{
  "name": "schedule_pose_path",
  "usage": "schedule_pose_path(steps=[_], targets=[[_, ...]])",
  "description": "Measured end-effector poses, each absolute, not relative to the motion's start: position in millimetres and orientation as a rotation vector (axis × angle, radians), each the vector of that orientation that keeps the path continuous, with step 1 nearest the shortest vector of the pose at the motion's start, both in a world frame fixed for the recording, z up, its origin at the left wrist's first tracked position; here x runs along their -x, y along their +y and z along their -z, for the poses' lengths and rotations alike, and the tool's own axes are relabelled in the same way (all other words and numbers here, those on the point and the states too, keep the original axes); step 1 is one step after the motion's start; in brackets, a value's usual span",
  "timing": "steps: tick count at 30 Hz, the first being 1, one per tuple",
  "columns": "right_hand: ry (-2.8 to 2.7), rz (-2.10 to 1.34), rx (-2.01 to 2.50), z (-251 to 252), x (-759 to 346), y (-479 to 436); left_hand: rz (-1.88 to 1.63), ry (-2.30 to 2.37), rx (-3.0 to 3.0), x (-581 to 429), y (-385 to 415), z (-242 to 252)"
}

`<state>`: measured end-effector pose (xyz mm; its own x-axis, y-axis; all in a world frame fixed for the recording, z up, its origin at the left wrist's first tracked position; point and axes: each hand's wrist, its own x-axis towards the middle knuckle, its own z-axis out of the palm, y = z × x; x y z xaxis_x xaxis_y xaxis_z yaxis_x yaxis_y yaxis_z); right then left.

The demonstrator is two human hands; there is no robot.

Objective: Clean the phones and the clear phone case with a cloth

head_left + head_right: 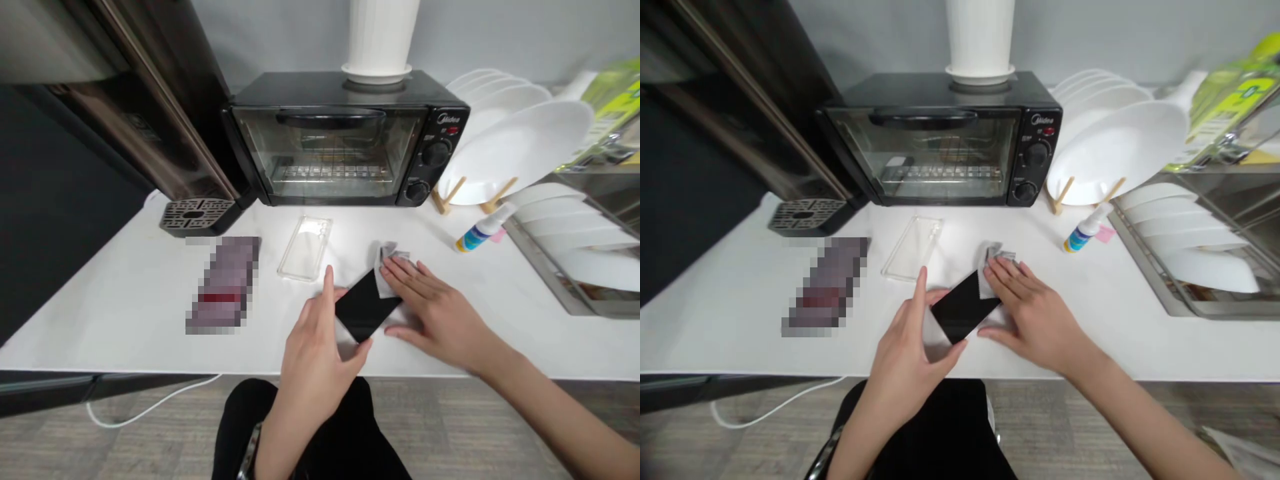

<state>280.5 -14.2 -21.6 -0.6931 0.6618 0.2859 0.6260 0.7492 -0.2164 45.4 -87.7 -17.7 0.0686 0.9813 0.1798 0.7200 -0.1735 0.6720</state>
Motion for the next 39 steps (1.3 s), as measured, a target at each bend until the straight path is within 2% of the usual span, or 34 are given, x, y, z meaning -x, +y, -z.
schedule_pose_path(steps=[7,12,20,26,30,35,37,39], targets=[[-2.807,-0.345,0.62,8.5,-267.9,-40.3,-0.834,1.751,-1.935,-45.8,-90.9,16.1],[-2.718,-0.192,0.858,12.1,-321.5,-5.8,-0.832,1.71,-1.929,-46.2,-90.1,12.9],[-2.636,-0.174,0.899,17.2,-326.7,-2.9,-0.789,1.76,-1.927,-46.0,-89.5,7.6],[-2.402,0.186,1.153,18.0,-328.6,-11.4,-0.839,1.733,-1.878,-41.3,-92.4,7.2],[-2.195,0.256,1.337,12.4,-328.1,-15.2,-0.77,1.697,-1.907,-35.6,-93.1,3.2],[-1.858,-0.02,1.644,8.9,-331.0,-17.3,-0.736,1.738,-1.888,-33.6,-94.3,-0.6],[-1.984,-0.16,1.539,11.4,-333.6,-14.5,-0.752,1.735,-1.864,-34.1,-93.7,-0.3],[-2.282,-0.263,1.238,15.2,-332.9,-9.6,-0.774,1.713,-1.85,-34.5,-92.2,0.7]])
